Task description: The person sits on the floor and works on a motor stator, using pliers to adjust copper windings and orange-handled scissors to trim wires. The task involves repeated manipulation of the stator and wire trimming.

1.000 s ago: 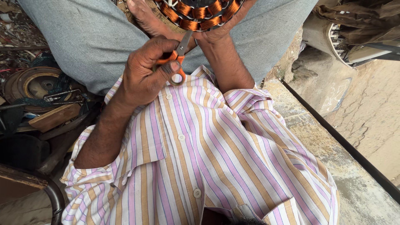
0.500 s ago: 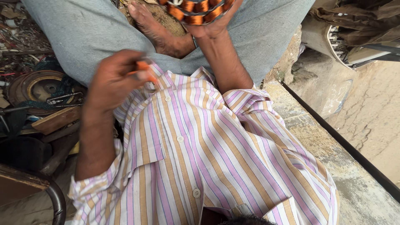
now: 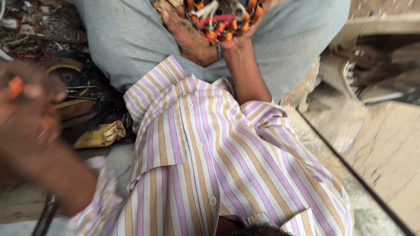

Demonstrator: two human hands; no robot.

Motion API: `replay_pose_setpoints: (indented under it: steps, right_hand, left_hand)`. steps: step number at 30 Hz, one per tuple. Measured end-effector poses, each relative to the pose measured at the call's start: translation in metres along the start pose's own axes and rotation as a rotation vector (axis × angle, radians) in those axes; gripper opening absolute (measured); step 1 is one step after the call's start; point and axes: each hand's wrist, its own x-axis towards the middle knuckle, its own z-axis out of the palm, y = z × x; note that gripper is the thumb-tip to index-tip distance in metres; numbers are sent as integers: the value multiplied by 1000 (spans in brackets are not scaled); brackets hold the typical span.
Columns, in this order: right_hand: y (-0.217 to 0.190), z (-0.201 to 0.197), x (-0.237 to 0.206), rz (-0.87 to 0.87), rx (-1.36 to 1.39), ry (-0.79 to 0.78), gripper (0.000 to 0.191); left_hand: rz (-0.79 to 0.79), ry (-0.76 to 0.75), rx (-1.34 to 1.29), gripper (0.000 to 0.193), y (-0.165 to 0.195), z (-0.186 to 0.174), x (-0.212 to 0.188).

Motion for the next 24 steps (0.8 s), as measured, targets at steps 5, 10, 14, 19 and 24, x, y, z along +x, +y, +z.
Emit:
replay_pose_setpoints:
  steps: [5,10,14,19,24]
  right_hand:
    - [-3,12,6,-6,-36,-82,88]
    - [-8,61,5,24,-88,-224,90]
    - [-10,90,6,85,-150,-363,91]
    - [-15,118,14,159,-234,-432,93]
    - [-1,152,40,227,-306,-465,94]
  left_hand:
    - [113,-158,234,12,-9,34,-48]
    - [255,-333,407,14,-60,167,-11]
    - [396,-326,574,15,-41,185,15]
    - [458,-223,936,17,-15,85,19]
    - [408,-103,1428,18,16,-15,54]
